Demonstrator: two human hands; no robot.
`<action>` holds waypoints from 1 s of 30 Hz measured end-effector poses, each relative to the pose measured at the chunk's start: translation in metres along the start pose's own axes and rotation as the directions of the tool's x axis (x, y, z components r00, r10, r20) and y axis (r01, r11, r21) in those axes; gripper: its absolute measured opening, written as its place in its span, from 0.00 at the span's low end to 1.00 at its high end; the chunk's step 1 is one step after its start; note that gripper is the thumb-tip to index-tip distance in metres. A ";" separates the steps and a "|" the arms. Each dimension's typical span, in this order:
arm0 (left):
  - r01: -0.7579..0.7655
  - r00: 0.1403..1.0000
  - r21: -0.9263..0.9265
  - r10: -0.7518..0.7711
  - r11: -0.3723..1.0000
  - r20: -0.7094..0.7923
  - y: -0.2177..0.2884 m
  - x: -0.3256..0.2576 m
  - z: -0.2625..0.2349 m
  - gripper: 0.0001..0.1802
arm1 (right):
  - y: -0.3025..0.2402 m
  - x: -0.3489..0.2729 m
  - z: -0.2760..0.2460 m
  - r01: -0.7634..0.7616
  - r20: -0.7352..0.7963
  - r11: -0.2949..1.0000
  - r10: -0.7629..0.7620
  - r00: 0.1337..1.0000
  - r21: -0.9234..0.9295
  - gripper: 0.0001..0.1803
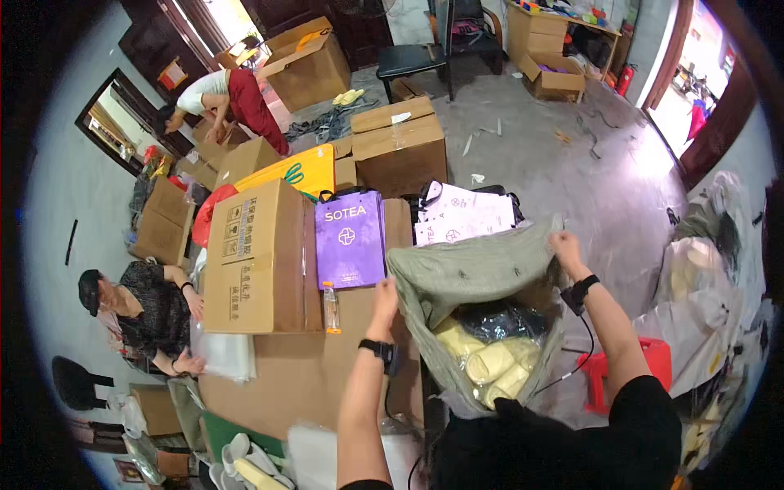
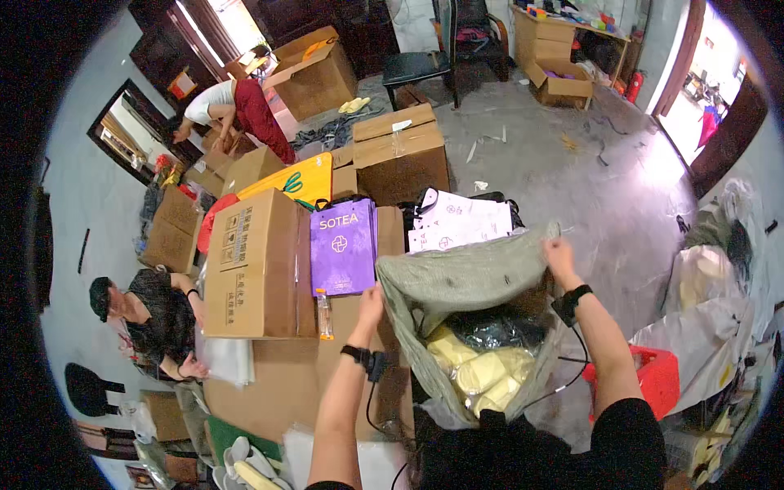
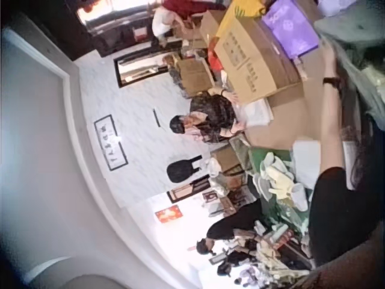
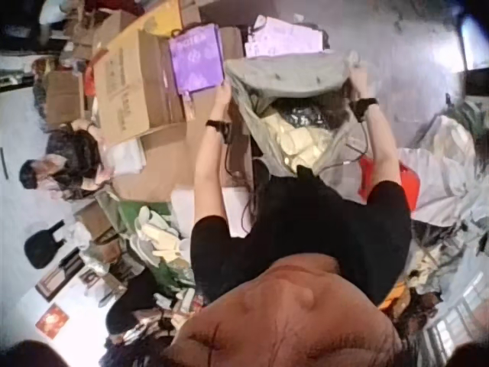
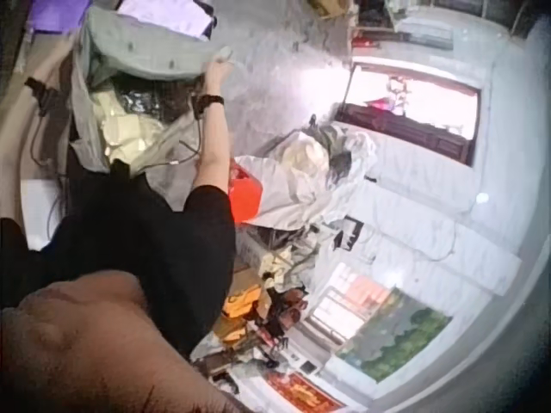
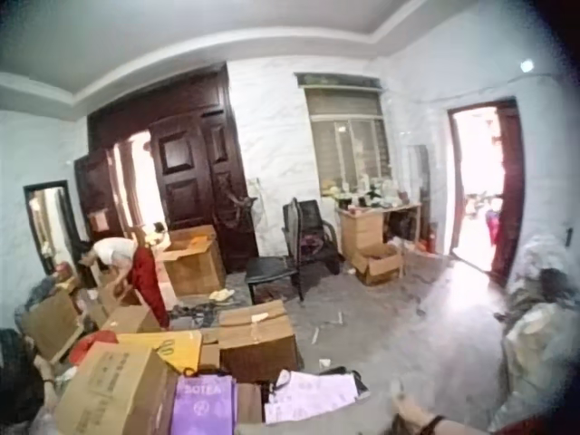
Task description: The recorder is packing various styles of shoes into plastic bags and placing them into a large collection sack.
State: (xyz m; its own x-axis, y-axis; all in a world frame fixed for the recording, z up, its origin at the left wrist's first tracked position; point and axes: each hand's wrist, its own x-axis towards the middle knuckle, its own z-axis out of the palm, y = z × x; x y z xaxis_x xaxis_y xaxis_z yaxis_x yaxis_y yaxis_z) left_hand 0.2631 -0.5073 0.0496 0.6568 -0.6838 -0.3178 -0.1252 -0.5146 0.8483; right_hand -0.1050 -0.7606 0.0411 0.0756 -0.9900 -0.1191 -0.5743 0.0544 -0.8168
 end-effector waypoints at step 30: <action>-0.168 0.871 0.307 0.287 0.937 -0.399 -0.008 0.106 0.017 0.12 | 0.005 0.093 0.064 -0.233 -0.348 0.933 0.130 0.928 -0.273 0.26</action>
State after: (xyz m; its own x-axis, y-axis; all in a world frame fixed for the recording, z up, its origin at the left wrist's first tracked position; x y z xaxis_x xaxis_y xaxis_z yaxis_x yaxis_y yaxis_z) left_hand 0.3205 -0.5842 0.0020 0.8327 -0.5368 0.1357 -0.4559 -0.5257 0.7181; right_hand -0.0482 -0.8443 -0.0102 -0.2880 -0.9574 -0.0203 -0.7761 0.2458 -0.5807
